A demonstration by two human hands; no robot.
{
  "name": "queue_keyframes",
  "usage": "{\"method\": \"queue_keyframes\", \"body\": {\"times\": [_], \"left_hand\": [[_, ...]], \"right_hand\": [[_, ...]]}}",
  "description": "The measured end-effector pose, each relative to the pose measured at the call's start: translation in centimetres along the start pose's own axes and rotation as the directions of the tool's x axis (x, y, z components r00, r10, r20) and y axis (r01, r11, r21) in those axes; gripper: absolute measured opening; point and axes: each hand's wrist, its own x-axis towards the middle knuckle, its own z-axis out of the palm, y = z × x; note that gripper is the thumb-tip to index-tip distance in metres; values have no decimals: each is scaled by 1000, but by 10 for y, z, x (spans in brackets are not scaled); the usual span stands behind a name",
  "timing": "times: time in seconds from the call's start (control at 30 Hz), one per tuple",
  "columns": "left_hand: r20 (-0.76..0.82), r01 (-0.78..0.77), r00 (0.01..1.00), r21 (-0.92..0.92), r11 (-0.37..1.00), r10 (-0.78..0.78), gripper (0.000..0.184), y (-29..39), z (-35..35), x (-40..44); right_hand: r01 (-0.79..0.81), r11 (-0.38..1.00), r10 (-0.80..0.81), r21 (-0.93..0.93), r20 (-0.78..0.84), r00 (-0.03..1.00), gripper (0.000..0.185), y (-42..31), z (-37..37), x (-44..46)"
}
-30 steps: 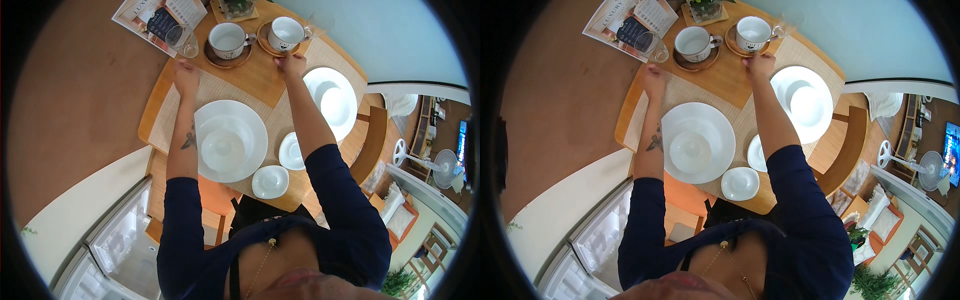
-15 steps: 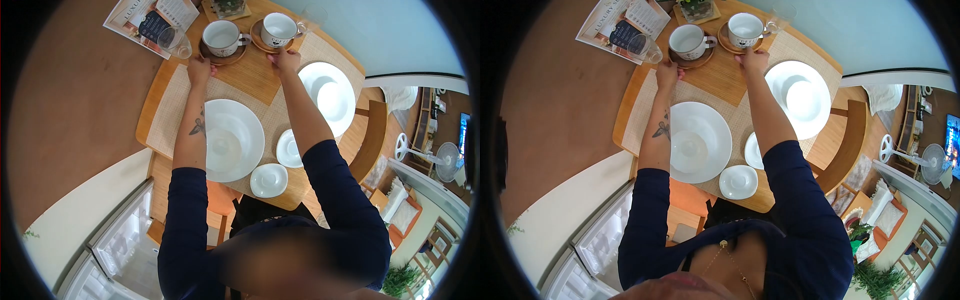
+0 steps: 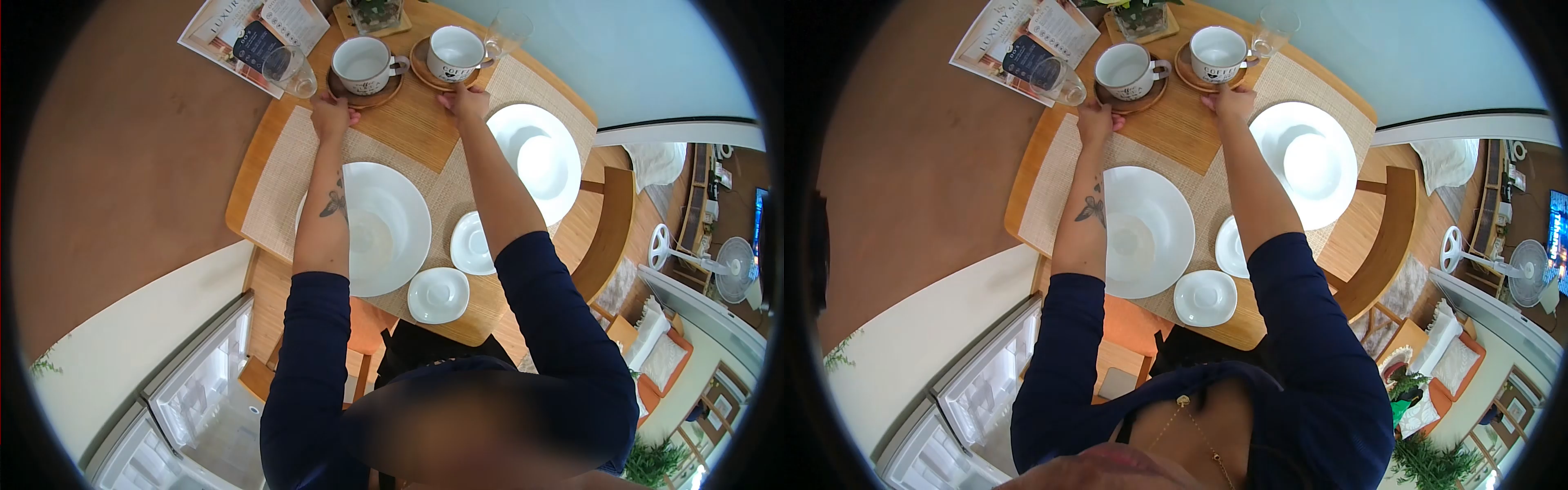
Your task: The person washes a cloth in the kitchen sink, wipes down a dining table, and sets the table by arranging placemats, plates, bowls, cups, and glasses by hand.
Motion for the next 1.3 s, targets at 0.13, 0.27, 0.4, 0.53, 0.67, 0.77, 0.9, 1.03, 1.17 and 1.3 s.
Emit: {"method": "queue_keyframes", "body": {"times": [0.13, 0.27, 0.4, 0.53, 0.67, 0.77, 0.9, 1.03, 1.17, 1.3], "left_hand": [[53, -45, 997, -63, 997, 49, 32, -6, -11, -4], [48, -129, 991, 44, 991, 127, 27, -4, -30, -15], [98, -72, 992, -54, 996, 77, 21, 11, -67, -21], [-382, -431, 854, -137, 892, 354, 28, 34, -111, 0], [-399, -339, 877, -123, 933, 266, 32, 72, -129, 28], [-457, -328, 830, 66, 942, 320, 26, 82, -124, 43], [-469, -452, 762, 111, 885, 447, 20, 74, -135, 46], [-599, -783, 533, -83, 616, 597, 17, 109, -167, -25], [-537, -874, 400, 20, 485, 743, 20, 176, -174, -105], [-369, -927, 358, -31, 374, 858, 20, 237, -132, -143]], "right_hand": [[16, 999, -17, 31, 32, 999, 36, 1, -12, -1], [150, 989, -151, 12, 110, 982, 24, -19, -28, -35], [435, 898, -436, 71, 276, 856, 14, -49, -20, -51], [470, 873, -487, 132, 298, 821, 15, -80, 2, -67], [491, 857, -510, 158, 398, 763, 15, -90, 22, -87], [509, 852, -499, 119, 478, 723, 13, -100, 27, -100], [580, 807, -537, 110, 544, 644, 9, -131, 23, -111], [746, 650, -673, 146, 567, 475, 15, -187, 21, -116], [890, 444, -696, 107, 667, 267, 39, -260, 27, -138], [871, 456, -481, 185, 874, 67, 38, -314, 24, -140]]}}
